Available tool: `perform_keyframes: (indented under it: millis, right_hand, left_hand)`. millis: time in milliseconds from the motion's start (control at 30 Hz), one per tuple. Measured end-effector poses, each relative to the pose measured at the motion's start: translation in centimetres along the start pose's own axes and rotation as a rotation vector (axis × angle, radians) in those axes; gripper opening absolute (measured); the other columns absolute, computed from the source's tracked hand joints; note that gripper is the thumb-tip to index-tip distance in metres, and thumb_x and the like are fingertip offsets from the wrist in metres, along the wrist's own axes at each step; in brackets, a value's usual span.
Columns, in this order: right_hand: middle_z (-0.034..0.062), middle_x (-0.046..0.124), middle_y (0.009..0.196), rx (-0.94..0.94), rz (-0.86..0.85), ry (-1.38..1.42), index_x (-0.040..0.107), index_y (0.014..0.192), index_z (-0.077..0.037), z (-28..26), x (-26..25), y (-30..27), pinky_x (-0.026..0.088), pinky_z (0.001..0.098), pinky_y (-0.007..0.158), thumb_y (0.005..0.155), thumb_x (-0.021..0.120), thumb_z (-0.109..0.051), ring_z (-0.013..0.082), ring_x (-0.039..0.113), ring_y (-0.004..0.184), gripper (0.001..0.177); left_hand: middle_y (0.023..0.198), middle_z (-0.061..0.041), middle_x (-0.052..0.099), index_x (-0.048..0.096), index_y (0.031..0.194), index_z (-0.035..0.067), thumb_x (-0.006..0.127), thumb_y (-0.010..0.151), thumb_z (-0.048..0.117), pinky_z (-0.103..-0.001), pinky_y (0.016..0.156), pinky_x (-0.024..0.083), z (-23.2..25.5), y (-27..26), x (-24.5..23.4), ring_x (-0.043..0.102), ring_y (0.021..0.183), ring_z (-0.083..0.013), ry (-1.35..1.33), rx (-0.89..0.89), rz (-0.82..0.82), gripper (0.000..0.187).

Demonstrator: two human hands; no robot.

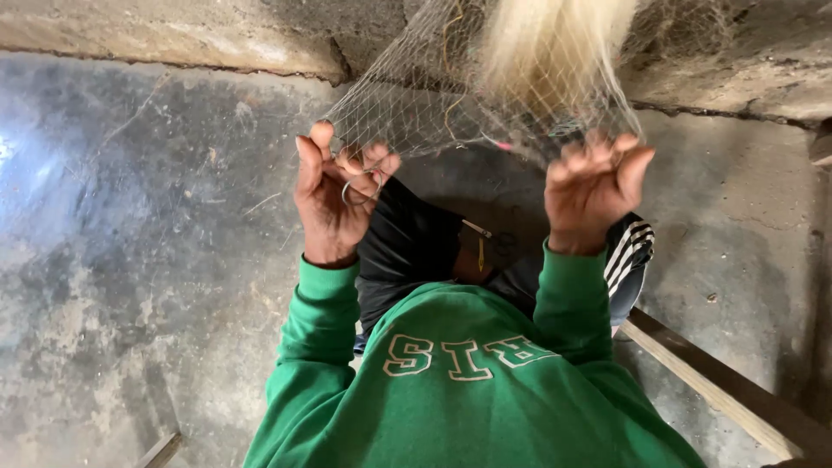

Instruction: Repairing and untangling a fine-mesh fishing net using hands and scissors

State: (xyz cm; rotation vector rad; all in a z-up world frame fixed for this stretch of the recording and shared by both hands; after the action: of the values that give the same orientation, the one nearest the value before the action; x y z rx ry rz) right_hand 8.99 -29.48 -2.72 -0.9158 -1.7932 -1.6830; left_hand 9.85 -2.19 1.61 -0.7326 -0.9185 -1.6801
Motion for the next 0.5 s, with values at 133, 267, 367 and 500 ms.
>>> perform_keyframes:
  millis: [133,267,367,500]
  right_hand:
    - [0.0098,0.049,0.1,-0.039,0.04,-0.101,0.053,0.111,-0.011,1.5,2.9,-1.3,0.05,0.0492,0.082,0.092,0.039,-0.033,0.0305,0.052,0.098,0.033]
    - [0.0201,0.052,0.1,-0.073,0.036,-0.217,0.055,0.104,-0.002,4.6,3.8,-1.6,0.05,0.0558,0.077,0.088,0.048,-0.027,0.041,0.052,0.1,0.031]
    - [0.0237,0.053,0.106,-0.114,0.045,-0.458,0.054,0.104,0.005,7.7,5.6,-1.8,0.051,0.0518,0.075,0.087,0.053,-0.026,0.0434,0.054,0.1,0.035]
    - [0.0245,0.052,0.109,-0.163,0.076,-0.654,0.054,0.103,0.01,9.3,6.3,-0.8,0.05,0.0493,0.079,0.082,0.058,-0.025,0.0417,0.053,0.101,0.041]
  left_hand:
    - [0.085,-0.009,0.065,0.06,0.11,0.022,0.033,0.093,0.041,-0.056,0.092,0.044,-2.1,1.1,-0.6,0.06,0.096,-0.0326,-0.178,-0.086,-0.115,0.037]
    - [0.076,-0.006,0.065,0.061,0.101,0.022,0.043,0.087,0.043,-0.054,0.082,0.05,-4.7,2.6,-4.1,0.066,0.076,-0.0282,-0.149,-0.165,0.13,0.032]
    - [0.083,-0.007,0.063,0.057,0.088,0.018,0.04,0.086,0.047,-0.044,0.081,0.05,-9.9,2.4,-5.8,0.063,0.082,-0.0274,-0.026,-0.344,0.295,0.034]
    - [0.09,-0.008,0.06,0.056,0.093,0.015,0.034,0.088,0.048,-0.043,0.085,0.046,-13.2,0.8,-5.6,0.058,0.089,-0.0268,0.023,-0.37,0.196,0.04]
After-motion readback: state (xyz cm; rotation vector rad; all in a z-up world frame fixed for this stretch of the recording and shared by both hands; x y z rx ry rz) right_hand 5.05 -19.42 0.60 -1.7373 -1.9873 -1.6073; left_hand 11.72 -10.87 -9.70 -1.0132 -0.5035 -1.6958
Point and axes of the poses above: each hand's wrist, its own y-axis towards the middle knuckle, its own x-axis out of the palm, z = x × y, the point moved 9 cm from there along y, towards the middle knuckle
